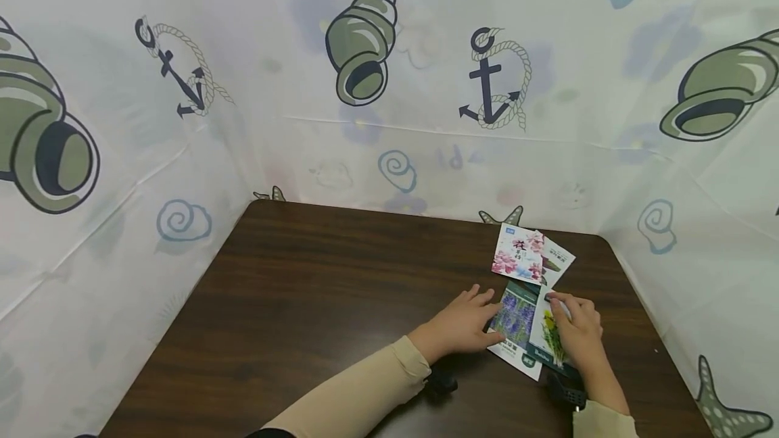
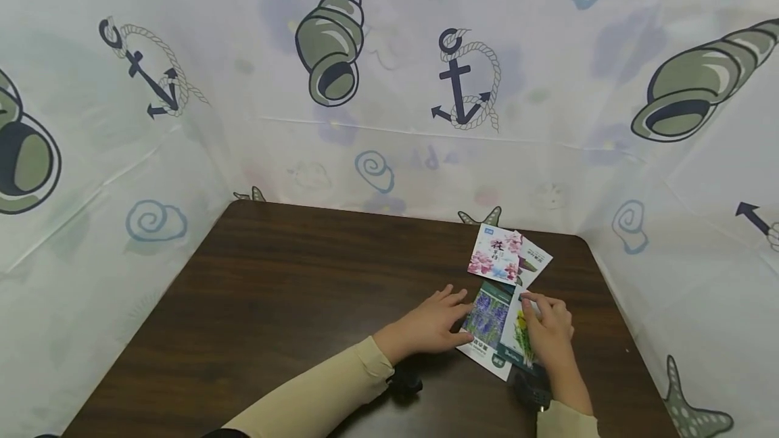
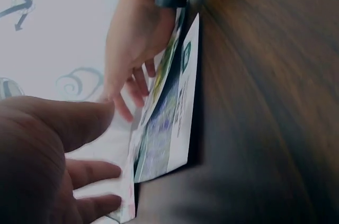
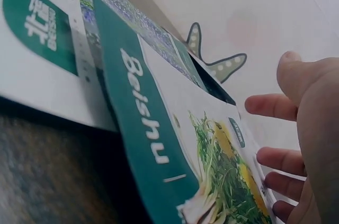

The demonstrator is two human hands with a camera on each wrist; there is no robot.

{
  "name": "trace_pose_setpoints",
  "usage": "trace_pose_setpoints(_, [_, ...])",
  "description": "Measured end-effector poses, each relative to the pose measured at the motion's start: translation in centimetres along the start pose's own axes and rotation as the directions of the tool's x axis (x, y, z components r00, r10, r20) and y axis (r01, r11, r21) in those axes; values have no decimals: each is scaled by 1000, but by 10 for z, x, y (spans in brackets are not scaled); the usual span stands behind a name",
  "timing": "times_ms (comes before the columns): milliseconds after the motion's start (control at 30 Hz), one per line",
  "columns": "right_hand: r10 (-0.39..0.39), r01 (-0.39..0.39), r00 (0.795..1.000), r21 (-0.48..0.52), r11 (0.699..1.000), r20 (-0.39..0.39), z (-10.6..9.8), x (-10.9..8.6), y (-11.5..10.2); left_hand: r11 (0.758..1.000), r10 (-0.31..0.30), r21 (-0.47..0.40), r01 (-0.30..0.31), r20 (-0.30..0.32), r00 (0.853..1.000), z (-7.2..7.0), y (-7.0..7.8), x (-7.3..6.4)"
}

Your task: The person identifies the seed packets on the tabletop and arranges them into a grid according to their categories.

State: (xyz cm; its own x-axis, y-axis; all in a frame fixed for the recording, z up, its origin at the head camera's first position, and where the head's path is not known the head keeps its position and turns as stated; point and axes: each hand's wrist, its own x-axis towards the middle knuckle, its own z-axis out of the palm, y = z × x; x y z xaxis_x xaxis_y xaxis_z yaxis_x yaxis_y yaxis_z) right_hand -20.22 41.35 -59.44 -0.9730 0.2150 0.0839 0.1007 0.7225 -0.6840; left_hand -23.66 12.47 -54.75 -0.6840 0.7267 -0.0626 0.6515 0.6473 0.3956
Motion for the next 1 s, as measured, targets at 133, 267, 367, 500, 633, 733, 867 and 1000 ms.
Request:
trace_pose_setpoints(133, [-5, 5, 1000, -18, 1000, 7, 1, -1, -1, 999, -2, 47, 1, 27, 1000, 4, 6, 2])
trace_pose_setpoints(267, [21, -21, 999, -17, 1000, 47, 0, -4, -2, 998, 41, 46, -43, 47, 998, 10, 11, 3])
trace_pose_setpoints(367, [25, -25, 998, -11, 1000, 57, 0, -5, -2, 996, 69, 52, -72, 64, 996, 11, 12, 2])
trace_pose_setpoints(500, [-5, 5, 999, -12, 1000, 38, 1, -4, -2, 988, 99, 110, -108, 90, 991, 11, 12, 1])
trace_pose_setpoints(633, [-14, 14, 999, -17, 1000, 34, 1, -3, -1, 977, 118, 167, -132, 94, 989, 12, 13, 1])
trace_pose_setpoints(733, [-13, 13, 999, -18, 1000, 34, 2, -2, -2, 972, 106, 203, -119, 70, 992, 15, 13, 0])
trace_pose_setpoints(867, [-5, 6, 999, -18, 1000, 35, 1, -2, -3, 976, 50, 209, -54, 23, 998, 15, 14, -1])
trace_pose_setpoints(1000, [7, -6, 999, -21, 1000, 44, 1, -3, -2, 986, 4, 169, -4, 2, 1000, 14, 15, -1])
